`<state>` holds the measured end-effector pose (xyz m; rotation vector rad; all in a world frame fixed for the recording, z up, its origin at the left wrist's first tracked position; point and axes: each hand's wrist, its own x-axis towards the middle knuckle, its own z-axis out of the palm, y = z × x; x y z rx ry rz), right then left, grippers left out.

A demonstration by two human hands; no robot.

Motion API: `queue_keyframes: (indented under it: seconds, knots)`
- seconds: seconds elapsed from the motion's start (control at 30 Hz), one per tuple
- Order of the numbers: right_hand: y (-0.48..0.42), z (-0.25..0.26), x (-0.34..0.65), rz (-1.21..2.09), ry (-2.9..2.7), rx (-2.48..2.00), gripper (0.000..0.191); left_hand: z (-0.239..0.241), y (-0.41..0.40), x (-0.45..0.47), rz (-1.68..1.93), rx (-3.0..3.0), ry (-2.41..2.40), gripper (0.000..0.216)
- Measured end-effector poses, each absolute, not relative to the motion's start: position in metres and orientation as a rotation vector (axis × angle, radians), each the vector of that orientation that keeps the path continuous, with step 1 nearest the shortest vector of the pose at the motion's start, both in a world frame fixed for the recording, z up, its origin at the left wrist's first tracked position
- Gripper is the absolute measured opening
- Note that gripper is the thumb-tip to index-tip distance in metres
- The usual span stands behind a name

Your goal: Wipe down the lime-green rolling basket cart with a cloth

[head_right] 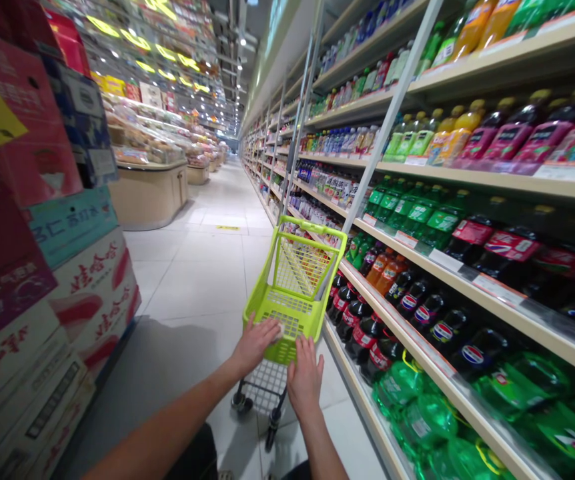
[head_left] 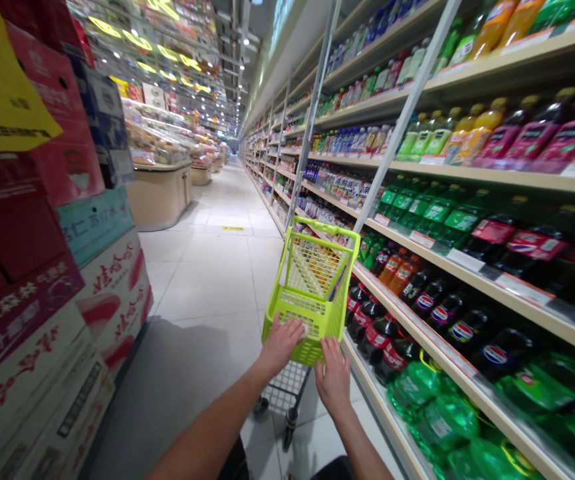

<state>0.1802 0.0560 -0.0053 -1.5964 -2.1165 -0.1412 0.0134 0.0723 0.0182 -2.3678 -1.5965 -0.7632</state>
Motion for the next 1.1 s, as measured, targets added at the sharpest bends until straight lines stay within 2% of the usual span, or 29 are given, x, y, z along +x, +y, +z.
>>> queue_keyframes:
  seconds: [0.17,0.43,0.67,1.1]
  knots:
    - [0.059,-0.010,0.176,-0.123,-2.118,-1.617,0.048,0.022,0.074,-0.025,-0.810,-2.202,-1.797,0.028]
    - [0.054,-0.007,0.177,-0.156,-2.152,-1.602,0.048,0.019,0.075,0.031,-0.737,-2.469,-1.485,0.027]
    - [0.057,-0.002,0.171,-0.067,-2.136,-1.666,0.050,0.032,0.080,-0.035,-0.759,-2.299,-1.813,0.030]
    - [0.054,-0.002,0.189,-0.110,-2.235,-1.636,0.059,0.055,0.087,-0.003,-0.574,-2.393,-1.937,0.017]
